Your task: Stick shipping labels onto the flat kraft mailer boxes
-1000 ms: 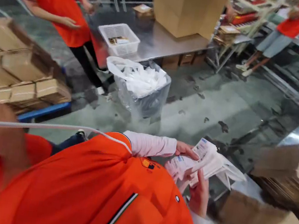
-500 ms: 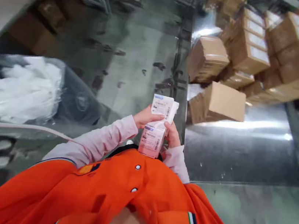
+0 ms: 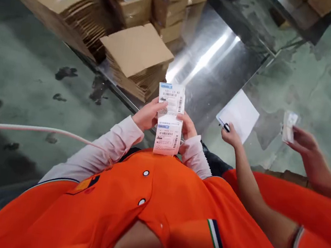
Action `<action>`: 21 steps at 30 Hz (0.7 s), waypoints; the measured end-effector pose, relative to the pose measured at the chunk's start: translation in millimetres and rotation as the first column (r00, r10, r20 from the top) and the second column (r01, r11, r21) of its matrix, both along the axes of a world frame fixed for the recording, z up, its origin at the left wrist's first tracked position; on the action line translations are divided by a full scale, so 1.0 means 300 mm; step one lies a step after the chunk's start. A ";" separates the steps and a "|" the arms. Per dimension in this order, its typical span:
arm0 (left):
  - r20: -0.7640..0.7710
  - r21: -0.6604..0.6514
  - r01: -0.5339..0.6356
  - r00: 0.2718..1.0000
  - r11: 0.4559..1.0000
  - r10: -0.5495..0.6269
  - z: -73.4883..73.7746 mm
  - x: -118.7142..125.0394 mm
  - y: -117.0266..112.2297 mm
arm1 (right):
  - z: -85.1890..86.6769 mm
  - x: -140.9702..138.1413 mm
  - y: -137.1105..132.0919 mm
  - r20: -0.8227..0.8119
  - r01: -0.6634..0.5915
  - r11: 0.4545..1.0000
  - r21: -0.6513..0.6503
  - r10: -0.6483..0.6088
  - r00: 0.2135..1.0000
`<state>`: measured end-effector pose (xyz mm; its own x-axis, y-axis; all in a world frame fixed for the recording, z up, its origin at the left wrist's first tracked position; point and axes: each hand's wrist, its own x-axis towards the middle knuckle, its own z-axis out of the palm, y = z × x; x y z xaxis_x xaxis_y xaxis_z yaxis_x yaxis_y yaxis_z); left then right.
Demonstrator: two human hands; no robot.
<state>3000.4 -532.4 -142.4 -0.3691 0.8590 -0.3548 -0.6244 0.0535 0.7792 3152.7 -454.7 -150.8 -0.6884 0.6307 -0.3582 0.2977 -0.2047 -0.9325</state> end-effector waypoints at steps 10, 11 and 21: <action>-0.047 0.023 -0.109 0.993 0.994 0.110 0.066 -0.041 -1.137 | -0.016 -0.112 -1.071 -0.350 -0.065 0.948 -0.313 -0.051 0.935; -0.063 0.013 -0.097 0.993 0.995 0.097 0.061 -0.048 -1.084 | -0.022 -0.112 -1.028 -0.359 -0.053 0.947 -0.318 -0.068 0.931; -0.118 -0.029 0.027 0.993 0.999 -0.030 0.106 -0.130 -0.961 | -0.075 -0.180 -0.947 -0.389 0.071 0.941 -0.331 -0.205 0.898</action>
